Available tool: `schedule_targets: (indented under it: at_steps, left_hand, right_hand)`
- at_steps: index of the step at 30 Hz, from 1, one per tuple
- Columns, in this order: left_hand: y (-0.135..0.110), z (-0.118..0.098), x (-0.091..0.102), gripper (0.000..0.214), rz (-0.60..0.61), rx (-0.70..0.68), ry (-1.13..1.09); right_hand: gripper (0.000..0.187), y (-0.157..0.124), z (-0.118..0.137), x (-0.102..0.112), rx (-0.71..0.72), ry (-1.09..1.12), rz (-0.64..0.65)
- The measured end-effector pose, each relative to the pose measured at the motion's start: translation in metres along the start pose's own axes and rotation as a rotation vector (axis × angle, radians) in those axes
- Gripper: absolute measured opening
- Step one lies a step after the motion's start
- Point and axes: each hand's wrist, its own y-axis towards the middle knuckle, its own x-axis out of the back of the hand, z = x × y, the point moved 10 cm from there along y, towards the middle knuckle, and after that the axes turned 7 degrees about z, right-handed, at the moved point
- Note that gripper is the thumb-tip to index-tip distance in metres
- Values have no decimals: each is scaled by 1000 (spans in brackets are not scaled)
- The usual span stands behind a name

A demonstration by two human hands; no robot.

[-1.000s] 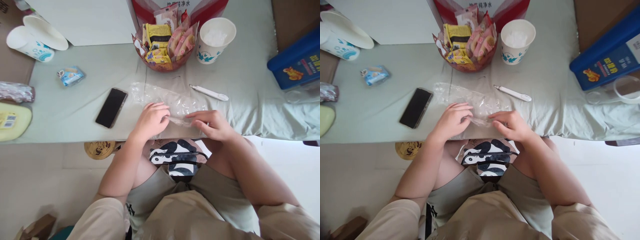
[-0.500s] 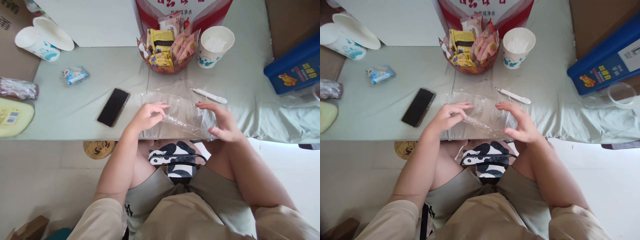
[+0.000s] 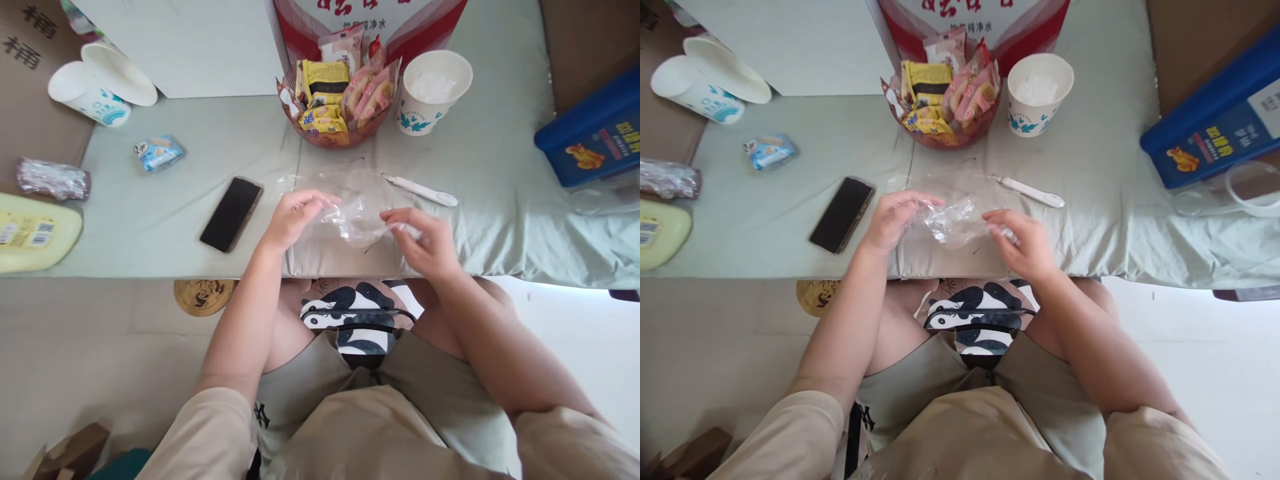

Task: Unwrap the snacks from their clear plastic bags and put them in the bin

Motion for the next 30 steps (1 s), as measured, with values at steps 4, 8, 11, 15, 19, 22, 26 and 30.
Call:
schedule_targets:
  at_steps: [4, 8, 11, 15, 19, 22, 26, 30]
  left_hand:
    - [-13, -9, -17, 60, 215, -8, 7]
    - [-22, -7, -29, 75, 290, 45, 103]
    - [-17, 1, -20, 52, 164, 52, 99]
    - [-11, 9, 12, 32, -187, 10, -132]
    - [-17, 13, 30, 45, -362, 75, -331]
    - [-22, 12, 27, 42, -303, 180, -337]
    - [-27, 13, 9, 29, -74, 289, -305]
    - [-33, 25, -3, 26, 123, 364, -171]
  right_hand:
    - [39, 3, -55, 25, -253, 291, -222]
    - [41, 2, -91, 28, -367, 435, -313]
    - [41, 1, -93, 30, -377, 438, -352]
    - [40, 1, -87, 32, -420, 442, -380]
    - [37, 4, -86, 28, -468, 555, -395]
    - [37, 7, -87, 29, -471, 605, -422]
    - [39, 6, -88, 34, -492, 541, -426]
    - [40, 2, -90, 37, -508, 498, -399]
